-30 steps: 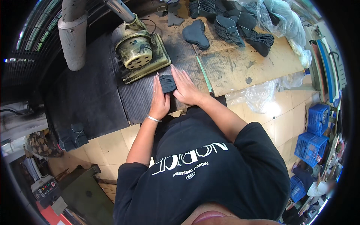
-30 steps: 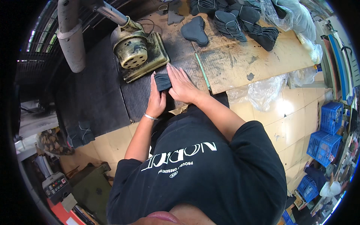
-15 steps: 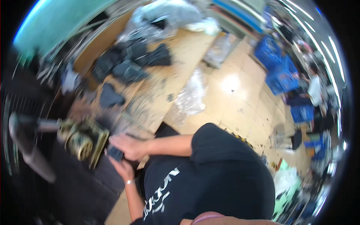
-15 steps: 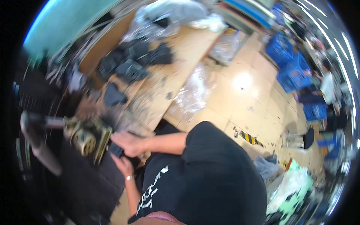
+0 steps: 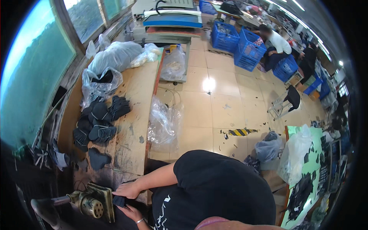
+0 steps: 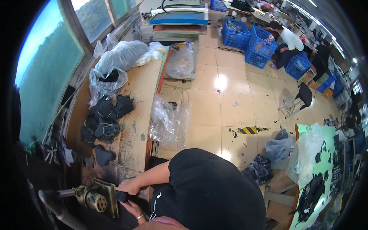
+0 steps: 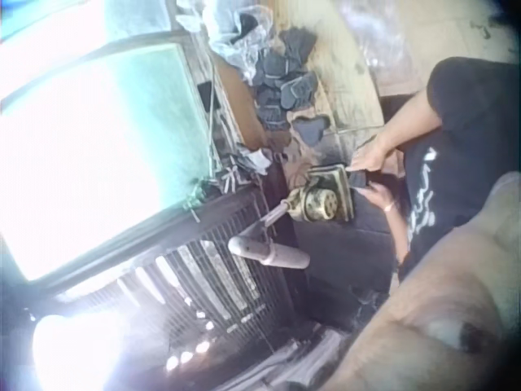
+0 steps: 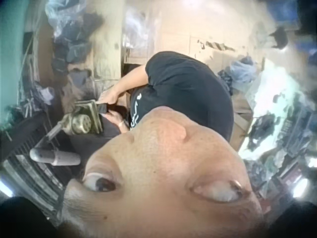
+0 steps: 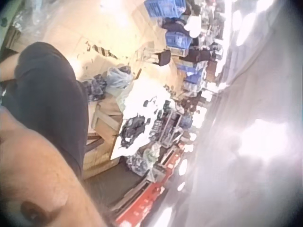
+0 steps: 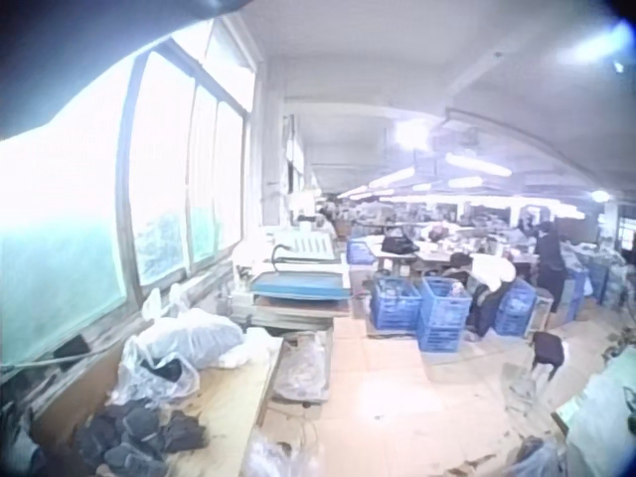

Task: Organize and stack pre-cut shoe upper components at a factory workstation.

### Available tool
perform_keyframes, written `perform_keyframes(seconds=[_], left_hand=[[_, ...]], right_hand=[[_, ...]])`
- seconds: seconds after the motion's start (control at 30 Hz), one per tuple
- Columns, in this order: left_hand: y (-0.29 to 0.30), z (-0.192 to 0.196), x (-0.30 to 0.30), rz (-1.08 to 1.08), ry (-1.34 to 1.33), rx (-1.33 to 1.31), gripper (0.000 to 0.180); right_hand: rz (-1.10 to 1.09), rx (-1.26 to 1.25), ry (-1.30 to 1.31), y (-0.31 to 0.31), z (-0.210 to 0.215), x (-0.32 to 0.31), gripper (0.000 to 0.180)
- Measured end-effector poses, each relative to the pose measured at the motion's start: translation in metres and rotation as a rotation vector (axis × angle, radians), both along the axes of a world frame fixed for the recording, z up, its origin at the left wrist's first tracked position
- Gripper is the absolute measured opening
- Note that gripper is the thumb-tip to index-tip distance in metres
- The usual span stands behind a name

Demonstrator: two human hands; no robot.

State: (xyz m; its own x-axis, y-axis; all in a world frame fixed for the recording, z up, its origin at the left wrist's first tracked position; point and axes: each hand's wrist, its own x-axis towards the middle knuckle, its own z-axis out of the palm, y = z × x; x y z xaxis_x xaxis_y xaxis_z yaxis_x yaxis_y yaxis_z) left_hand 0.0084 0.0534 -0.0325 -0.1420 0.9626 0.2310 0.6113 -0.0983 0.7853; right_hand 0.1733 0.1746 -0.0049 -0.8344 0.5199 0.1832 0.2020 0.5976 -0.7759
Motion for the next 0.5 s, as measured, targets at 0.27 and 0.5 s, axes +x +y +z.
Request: perform_keyframes(seconds=[0.27, 0.5], left_hand=[[0.004, -0.002, 0.025, 0.043, 0.066, 0.036, 0.056], [0.015, -0.009, -0.006, 0.076, 0.054, 0.061, 0.057]], right_hand=[[-0.163, 0.1, 0.089, -0.015, -0.019, -0.005, 0.072], [-0.073, -0.069, -0.017, 0.001, -0.001, -0.001, 0.065]])
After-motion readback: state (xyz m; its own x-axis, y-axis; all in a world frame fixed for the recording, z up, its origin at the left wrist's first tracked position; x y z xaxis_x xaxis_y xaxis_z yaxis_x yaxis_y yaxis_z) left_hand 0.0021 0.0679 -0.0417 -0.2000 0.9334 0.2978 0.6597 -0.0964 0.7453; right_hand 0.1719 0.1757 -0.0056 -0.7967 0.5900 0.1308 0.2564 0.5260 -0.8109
